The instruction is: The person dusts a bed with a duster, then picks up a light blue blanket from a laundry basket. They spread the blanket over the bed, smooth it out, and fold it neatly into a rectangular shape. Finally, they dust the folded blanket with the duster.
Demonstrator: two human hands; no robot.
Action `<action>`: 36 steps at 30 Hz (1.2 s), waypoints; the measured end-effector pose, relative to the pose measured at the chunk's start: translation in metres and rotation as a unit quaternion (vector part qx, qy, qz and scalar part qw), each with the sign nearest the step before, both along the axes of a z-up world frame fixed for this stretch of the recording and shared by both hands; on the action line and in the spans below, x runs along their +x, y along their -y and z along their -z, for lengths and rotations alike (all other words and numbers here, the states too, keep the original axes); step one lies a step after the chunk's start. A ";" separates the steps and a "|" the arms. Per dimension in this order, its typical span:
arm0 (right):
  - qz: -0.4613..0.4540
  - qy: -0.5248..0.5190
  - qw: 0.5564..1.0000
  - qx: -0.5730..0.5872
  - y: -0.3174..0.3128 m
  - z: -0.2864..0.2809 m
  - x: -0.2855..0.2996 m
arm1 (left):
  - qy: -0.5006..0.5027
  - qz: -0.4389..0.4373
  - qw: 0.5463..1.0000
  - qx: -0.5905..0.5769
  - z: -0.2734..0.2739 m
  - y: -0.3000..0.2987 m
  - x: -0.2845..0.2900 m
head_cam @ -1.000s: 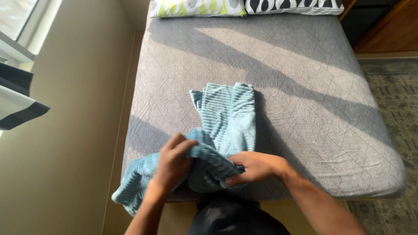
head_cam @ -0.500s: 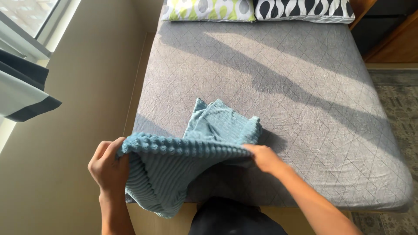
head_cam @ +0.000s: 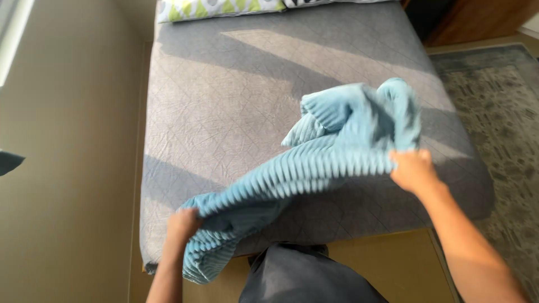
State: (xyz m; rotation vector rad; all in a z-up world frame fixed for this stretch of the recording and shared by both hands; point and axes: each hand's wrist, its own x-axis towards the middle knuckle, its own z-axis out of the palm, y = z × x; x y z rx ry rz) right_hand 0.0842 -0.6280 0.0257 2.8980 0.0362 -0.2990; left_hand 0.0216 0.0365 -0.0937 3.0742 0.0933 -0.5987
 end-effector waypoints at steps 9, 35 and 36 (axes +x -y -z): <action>0.151 -0.351 0.859 0.342 0.148 0.131 -0.183 | 0.207 -0.016 0.965 -0.160 0.074 0.014 -0.132; 0.539 -0.442 0.588 0.411 0.077 0.325 -0.443 | -0.007 -0.618 0.662 -0.424 0.201 0.021 -0.290; 0.531 -0.483 0.592 0.367 0.075 0.322 -0.437 | -0.112 -0.625 0.553 -0.539 0.200 0.016 -0.289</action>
